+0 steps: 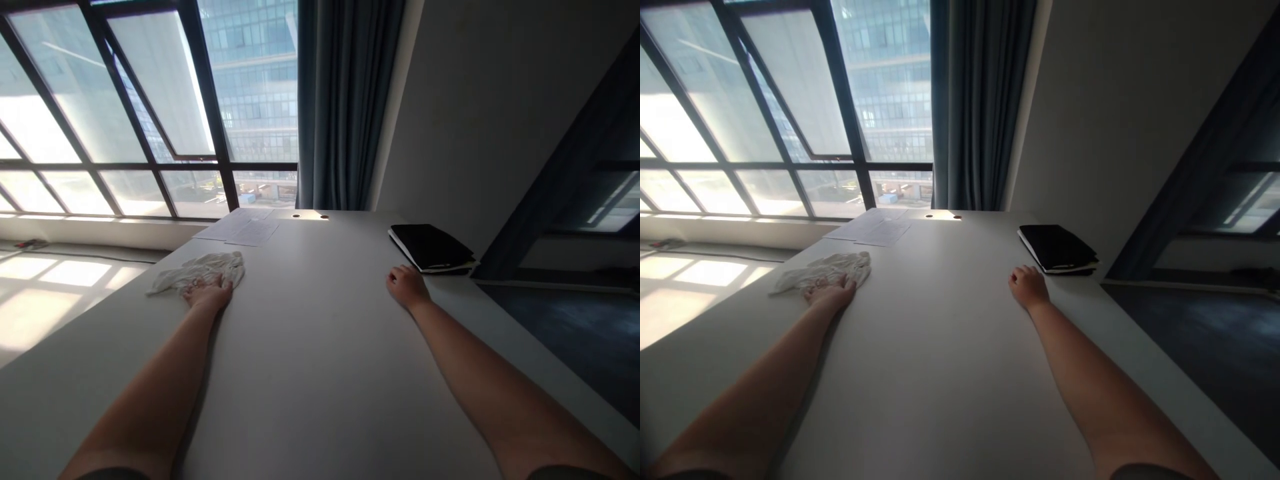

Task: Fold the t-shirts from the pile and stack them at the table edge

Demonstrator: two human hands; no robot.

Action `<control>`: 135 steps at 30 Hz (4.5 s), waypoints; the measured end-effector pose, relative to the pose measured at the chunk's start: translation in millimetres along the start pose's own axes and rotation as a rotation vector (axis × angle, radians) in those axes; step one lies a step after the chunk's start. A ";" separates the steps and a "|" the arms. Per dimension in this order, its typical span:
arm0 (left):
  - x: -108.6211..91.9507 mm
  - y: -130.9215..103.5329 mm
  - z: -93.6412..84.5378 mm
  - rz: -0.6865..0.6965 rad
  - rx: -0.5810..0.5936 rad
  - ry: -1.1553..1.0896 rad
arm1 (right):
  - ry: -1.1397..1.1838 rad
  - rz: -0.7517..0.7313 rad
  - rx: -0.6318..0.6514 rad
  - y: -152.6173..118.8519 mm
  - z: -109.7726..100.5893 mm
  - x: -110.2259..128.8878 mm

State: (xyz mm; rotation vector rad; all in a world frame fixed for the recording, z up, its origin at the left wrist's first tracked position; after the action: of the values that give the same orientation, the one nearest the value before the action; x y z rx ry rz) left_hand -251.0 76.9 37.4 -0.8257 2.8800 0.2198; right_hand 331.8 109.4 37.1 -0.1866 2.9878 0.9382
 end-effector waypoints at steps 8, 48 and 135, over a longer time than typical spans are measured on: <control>-109.1 -76.3 13.1 0.388 -0.112 -0.033 | -0.077 0.070 0.114 -11.3 -9.7 67.1; -211.2 -178.9 27.9 0.668 0.041 -0.131 | 0.523 -0.212 -0.014 -17.9 4.9 90.2; -163.1 -101.1 -19.6 0.763 0.318 -0.719 | 0.626 0.083 0.288 21.5 -79.1 41.5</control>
State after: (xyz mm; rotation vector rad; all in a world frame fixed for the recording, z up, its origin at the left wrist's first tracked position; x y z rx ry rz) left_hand -61.8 72.6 74.3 0.3747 2.2849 0.0925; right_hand 290.6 77.1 112.7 -0.4249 3.6801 0.5026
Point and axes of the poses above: each hand's wrist, its own y-axis towards the middle knuckle, its own z-axis out of the palm, x = y × z, the point moved 4 cm from there along y, towards the middle knuckle, and after that the axes turned 5 degrees about -x, right-handed, at the moved point
